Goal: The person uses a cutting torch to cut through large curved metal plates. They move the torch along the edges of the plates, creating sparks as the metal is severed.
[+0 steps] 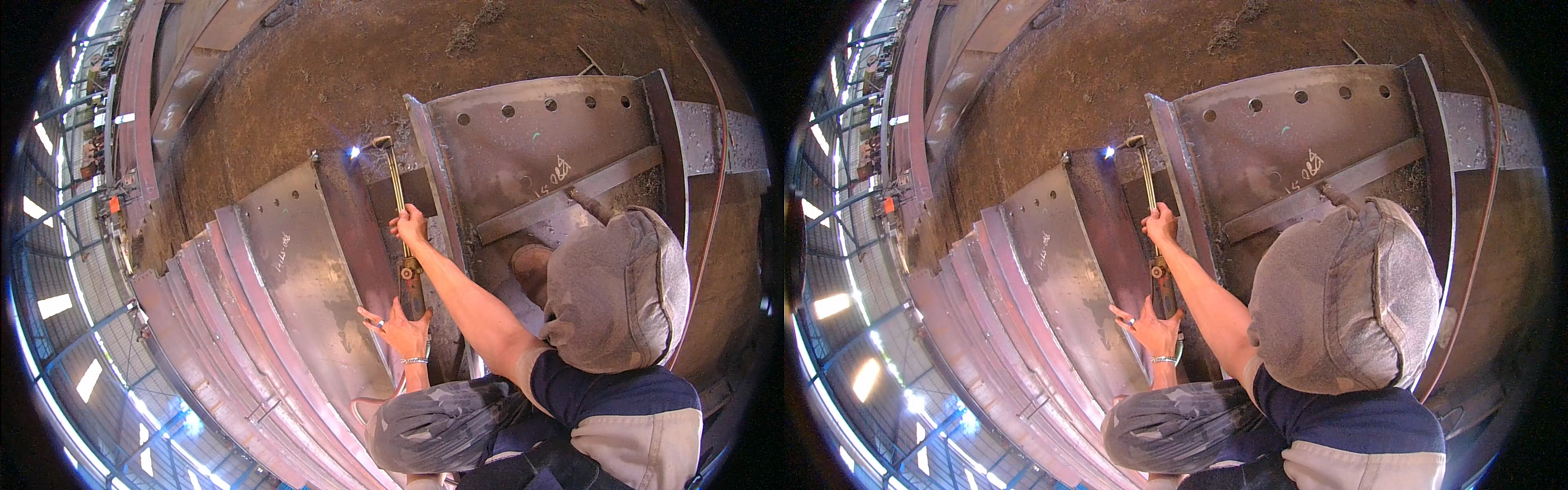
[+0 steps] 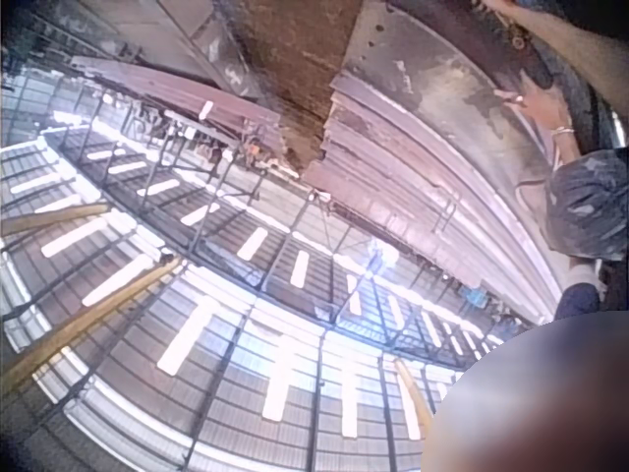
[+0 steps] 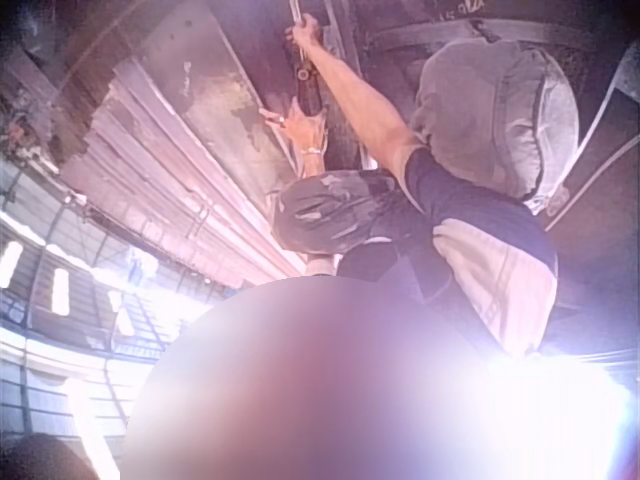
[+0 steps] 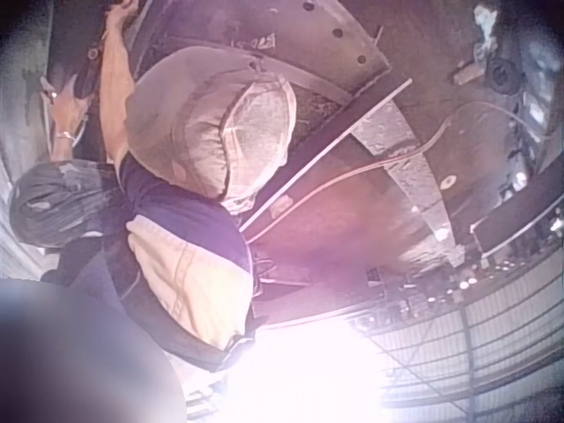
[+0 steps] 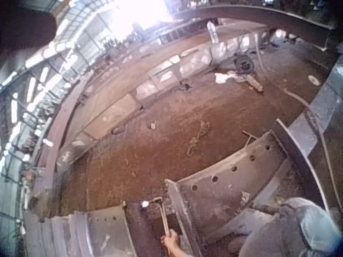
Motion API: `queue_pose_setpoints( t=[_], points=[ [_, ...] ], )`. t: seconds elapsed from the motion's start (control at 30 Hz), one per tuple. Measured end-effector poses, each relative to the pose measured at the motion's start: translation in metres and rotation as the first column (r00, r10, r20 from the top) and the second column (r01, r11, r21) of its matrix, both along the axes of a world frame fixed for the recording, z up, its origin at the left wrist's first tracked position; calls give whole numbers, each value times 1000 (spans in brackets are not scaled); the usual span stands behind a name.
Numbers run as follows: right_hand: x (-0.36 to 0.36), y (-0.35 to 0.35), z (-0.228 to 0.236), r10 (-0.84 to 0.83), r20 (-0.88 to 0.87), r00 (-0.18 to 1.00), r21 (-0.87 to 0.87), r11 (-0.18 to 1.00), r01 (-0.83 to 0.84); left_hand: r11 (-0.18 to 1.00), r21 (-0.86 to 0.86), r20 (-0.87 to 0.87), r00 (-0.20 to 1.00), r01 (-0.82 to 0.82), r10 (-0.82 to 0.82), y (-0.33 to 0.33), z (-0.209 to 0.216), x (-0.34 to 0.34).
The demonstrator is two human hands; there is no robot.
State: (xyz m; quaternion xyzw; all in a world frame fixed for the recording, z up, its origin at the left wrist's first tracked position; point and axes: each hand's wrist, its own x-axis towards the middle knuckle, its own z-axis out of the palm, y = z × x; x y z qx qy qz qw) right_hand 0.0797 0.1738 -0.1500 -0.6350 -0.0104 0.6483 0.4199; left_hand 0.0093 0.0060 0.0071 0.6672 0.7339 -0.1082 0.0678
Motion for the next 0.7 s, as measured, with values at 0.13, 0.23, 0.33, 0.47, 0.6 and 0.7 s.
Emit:
queue_pose_setpoints(
  t=[0.13,0.23,0.33,0.47,0.6,0.7],
  points=[
    [0,-1,-1,2,-18,1000,22,1000,-2,1000,16,13,1000,-7,6,-1,1,0],
    [-1,0,-4,0,-22,1000,22,1000,0,1000,25,23,1000,-4,3,-1,1,0],
    [-2,0,-6,-5,-17,1000,23,1000,6,1000,24,18,1000,-6,5,-1,0,0],
    [-1,0,-1,-7,-44,999,14,1000,8,999,43,10,1000,-8,8,-1,-1,-1],
    [1,-1,1,-14,-69,998,1,1000,14,999,43,21,999,-25,24,-2,-1,1],
    [-2,-1,-3,-7,-60,998,-1,1000,7,999,17,45,998,-36,36,-1,0,1]
  ],
)
